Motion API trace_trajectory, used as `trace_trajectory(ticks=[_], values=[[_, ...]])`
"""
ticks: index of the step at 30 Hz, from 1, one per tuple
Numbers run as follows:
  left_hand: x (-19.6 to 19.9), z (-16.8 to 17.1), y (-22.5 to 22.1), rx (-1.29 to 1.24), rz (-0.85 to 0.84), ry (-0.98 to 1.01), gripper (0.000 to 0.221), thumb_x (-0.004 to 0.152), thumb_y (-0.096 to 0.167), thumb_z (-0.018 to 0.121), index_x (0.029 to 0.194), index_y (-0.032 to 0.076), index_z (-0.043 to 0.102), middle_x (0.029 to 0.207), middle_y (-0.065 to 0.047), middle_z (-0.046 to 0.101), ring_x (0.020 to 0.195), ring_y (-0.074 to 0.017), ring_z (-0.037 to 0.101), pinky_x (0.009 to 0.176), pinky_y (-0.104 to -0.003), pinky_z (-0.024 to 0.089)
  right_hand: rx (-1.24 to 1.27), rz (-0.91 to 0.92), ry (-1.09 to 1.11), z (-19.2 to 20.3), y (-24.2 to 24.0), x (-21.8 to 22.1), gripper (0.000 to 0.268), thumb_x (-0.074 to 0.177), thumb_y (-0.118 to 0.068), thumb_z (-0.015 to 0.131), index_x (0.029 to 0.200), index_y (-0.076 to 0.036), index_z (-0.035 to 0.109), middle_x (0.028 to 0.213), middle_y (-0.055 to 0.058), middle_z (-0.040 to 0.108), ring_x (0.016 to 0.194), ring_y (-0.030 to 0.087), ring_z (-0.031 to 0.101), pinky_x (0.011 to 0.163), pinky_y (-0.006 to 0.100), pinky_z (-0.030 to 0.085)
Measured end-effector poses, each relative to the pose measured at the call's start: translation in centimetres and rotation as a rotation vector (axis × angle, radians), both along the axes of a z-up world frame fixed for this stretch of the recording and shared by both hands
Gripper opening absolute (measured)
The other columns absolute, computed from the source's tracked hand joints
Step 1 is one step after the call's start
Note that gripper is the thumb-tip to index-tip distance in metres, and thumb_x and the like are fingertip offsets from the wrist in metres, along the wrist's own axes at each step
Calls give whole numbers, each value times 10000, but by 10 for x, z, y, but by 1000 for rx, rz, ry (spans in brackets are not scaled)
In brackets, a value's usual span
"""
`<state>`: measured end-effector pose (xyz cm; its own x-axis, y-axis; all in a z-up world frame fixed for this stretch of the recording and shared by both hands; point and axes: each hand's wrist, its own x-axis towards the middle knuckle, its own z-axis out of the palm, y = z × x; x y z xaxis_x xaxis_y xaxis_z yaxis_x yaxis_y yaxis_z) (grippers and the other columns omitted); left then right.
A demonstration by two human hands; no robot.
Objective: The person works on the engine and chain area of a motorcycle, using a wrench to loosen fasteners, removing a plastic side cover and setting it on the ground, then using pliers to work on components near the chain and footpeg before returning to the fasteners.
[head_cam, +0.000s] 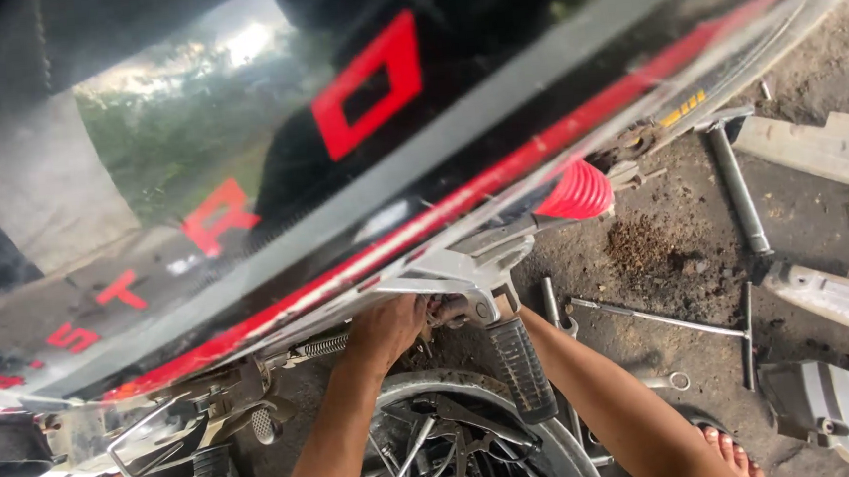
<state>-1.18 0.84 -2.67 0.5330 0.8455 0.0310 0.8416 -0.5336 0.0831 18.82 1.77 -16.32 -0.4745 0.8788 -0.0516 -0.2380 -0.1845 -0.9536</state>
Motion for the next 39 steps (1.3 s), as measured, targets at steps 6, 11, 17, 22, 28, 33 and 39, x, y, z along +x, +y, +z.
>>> trace_trajectory(ticks=[6,11,17,22,28,33,39], values=[[-4,23,-22,-248,171,-70,266,987,304,614,1174,117,631,930,-140,767,796,-296,762,818,-458,627,262,-65,-389,6,-20,-4,397,732,-125,883,1102,-56,759,1046,67,786,920,160,732,790,298,622],[-15,36,-33,-160,135,-106,374,963,312,629,1294,143,589,1020,-166,768,869,-361,758,831,-503,609,164,-15,-606,73,-37,-22,433,737,-174,852,1144,-76,737,1085,61,770,935,199,726,804,338,604],[-24,51,-41,-358,193,-109,403,1007,315,572,1378,168,520,1015,-166,770,883,-365,760,847,-512,595,80,-20,-299,45,-38,-32,561,670,-125,896,1179,-39,676,1013,79,766,886,181,711,769,330,585],[-18,56,-39,-227,140,-105,345,1025,365,568,1306,166,563,1003,-145,768,863,-353,760,813,-504,606,-82,97,-64,50,-32,-20,502,709,-127,949,1135,-19,708,928,59,749,803,139,678,700,303,569],[-13,50,-32,-252,131,-94,333,1004,342,576,1258,129,607,1046,-152,753,890,-354,744,814,-501,598,313,-102,-305,77,-33,-12,584,607,-203,995,1116,-71,740,941,17,768,835,124,692,761,294,607],[-14,54,-34,-193,117,-79,318,992,321,591,1237,121,624,1056,-157,751,883,-339,748,803,-489,609,580,-126,-684,91,-29,-15,655,607,-435,996,1126,-127,740,988,19,764,832,164,721,737,327,598],[-12,46,-29,-274,157,-76,338,1026,349,559,1274,123,603,968,-151,758,781,-298,767,775,-445,638,613,-182,-726,79,-25,-10,695,581,-516,976,1118,-141,743,957,17,762,807,176,724,723,344,598]])
